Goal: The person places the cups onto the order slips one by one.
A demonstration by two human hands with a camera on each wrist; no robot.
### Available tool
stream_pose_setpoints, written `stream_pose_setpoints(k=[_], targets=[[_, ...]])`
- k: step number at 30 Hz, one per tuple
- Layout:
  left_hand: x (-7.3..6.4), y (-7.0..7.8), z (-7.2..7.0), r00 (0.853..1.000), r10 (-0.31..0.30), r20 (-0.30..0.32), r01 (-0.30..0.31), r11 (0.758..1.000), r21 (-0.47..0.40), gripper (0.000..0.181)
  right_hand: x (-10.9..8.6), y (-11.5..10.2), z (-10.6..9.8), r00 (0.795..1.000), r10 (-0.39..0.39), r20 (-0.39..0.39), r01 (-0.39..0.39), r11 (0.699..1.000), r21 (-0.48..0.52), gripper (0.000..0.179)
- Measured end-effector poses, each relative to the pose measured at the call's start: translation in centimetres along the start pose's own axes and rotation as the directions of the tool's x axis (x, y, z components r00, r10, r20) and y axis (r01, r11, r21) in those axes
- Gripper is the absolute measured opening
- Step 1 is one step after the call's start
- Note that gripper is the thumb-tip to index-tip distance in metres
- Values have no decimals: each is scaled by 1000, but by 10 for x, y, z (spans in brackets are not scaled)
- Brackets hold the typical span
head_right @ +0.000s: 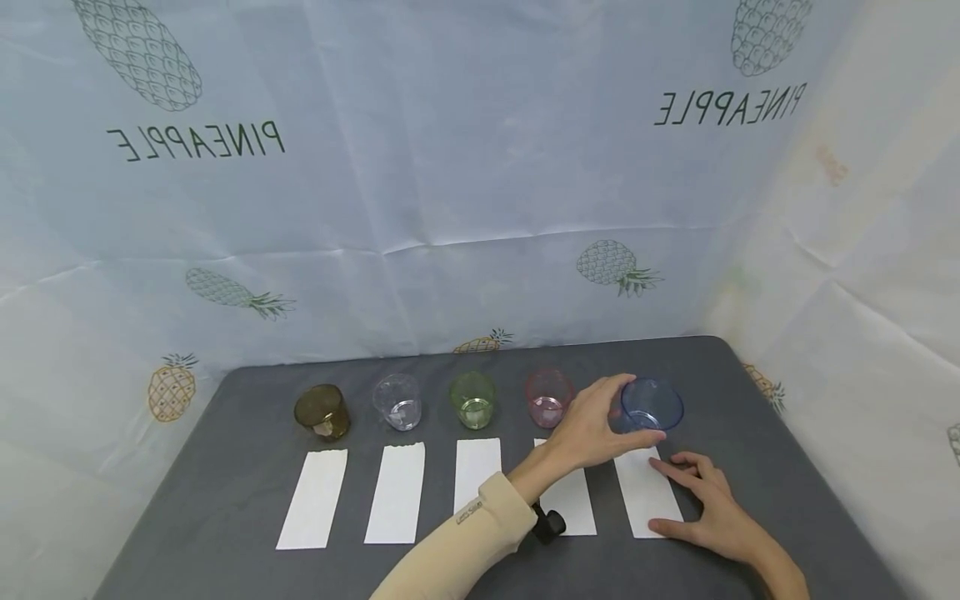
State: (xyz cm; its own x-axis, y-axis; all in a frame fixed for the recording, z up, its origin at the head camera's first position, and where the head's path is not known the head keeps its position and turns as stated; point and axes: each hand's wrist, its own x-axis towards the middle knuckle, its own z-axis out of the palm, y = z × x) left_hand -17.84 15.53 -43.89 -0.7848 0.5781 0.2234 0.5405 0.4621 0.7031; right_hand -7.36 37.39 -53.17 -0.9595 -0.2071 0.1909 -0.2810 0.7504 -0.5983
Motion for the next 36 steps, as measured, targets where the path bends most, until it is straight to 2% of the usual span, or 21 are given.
stream_pose_setpoints(k=[12, 18, 25, 29, 36], targets=[[-8, -4, 5, 1000, 16, 25, -16, 1000, -2, 77, -1, 2, 2, 1000, -5, -18, 5, 1000, 3, 85], [-11, -7, 10, 995, 56, 87, -54, 998, -20, 74, -1, 4, -1, 997, 66, 35, -66, 998, -5, 77], [-13, -8, 14, 989, 89, 115, -96, 994, 52, 75, 1, 4, -3, 995, 88, 52, -87, 996, -10, 63], [-15, -8, 17, 988, 79, 130, -88, 994, 67, 75, 2, 3, -6, 987, 122, 104, -125, 992, 23, 68], [-18, -7, 22, 985, 73, 153, -91, 990, 112, 75, 4, 3, -8, 980, 149, 132, -158, 986, 62, 73]])
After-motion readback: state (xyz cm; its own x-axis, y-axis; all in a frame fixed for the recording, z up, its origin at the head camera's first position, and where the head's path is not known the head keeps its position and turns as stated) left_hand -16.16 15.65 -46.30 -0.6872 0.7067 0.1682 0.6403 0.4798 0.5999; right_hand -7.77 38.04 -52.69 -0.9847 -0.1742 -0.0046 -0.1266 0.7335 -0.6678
